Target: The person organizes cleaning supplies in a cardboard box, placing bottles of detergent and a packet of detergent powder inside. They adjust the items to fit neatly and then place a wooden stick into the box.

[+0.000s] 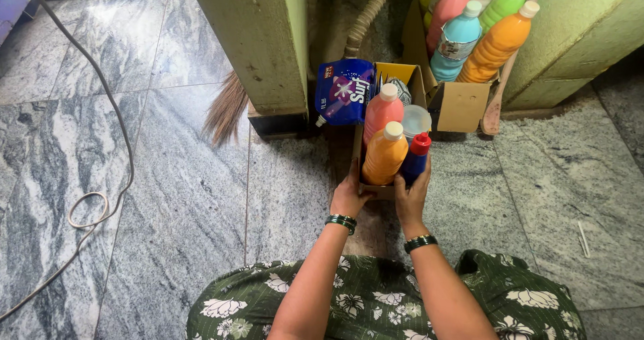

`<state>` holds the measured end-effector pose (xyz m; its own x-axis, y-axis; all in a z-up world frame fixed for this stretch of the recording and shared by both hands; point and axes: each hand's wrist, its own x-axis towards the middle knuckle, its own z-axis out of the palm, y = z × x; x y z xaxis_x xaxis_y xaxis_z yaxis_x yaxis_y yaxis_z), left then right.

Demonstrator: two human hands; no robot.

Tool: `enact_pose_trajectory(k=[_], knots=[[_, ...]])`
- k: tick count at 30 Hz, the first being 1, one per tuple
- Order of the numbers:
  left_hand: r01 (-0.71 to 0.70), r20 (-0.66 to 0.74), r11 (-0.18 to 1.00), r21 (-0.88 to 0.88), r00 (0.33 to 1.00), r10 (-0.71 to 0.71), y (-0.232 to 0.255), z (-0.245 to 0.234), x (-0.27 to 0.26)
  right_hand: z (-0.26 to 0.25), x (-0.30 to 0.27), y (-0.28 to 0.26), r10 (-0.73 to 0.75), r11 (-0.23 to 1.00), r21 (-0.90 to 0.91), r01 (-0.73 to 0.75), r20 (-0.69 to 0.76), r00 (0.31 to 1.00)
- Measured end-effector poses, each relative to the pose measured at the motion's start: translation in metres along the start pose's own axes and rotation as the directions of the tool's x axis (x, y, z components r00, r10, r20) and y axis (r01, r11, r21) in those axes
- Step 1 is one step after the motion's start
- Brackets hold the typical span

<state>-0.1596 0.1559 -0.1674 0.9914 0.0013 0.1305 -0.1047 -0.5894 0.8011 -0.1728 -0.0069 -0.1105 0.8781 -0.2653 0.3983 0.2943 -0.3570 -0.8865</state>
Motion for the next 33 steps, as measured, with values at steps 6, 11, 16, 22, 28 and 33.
enact_pose_trajectory(k=[6,11,16,22,28,33], knots=[[0.014,0.068,0.999,0.045,0.998,-0.017,-0.006,0.008,0.002,0.003,-0.002,0.005,0.125,0.964,0.227,-0.136,0.062,0.99],[0.017,0.085,0.999,0.051,0.996,-0.021,-0.004,0.007,0.002,-0.012,0.007,-0.001,0.187,0.919,0.284,-0.275,0.299,0.936],[-0.031,0.106,0.997,0.075,0.994,0.023,-0.004,0.002,0.004,-0.02,0.013,-0.012,0.211,0.978,-0.071,-0.198,0.277,0.938],[-0.045,0.094,0.998,0.045,0.995,0.041,0.0,-0.003,0.005,-0.023,0.015,-0.002,0.33,0.939,0.005,-0.343,0.258,0.908],[-0.014,0.094,0.998,0.055,0.996,0.009,-0.001,0.002,0.019,-0.018,0.026,0.013,0.274,0.962,-0.082,-0.262,0.221,0.936],[-0.008,0.092,0.998,0.065,0.996,0.002,-0.002,0.006,0.035,-0.012,0.037,0.011,0.216,0.976,-0.073,-0.208,0.143,0.966]])
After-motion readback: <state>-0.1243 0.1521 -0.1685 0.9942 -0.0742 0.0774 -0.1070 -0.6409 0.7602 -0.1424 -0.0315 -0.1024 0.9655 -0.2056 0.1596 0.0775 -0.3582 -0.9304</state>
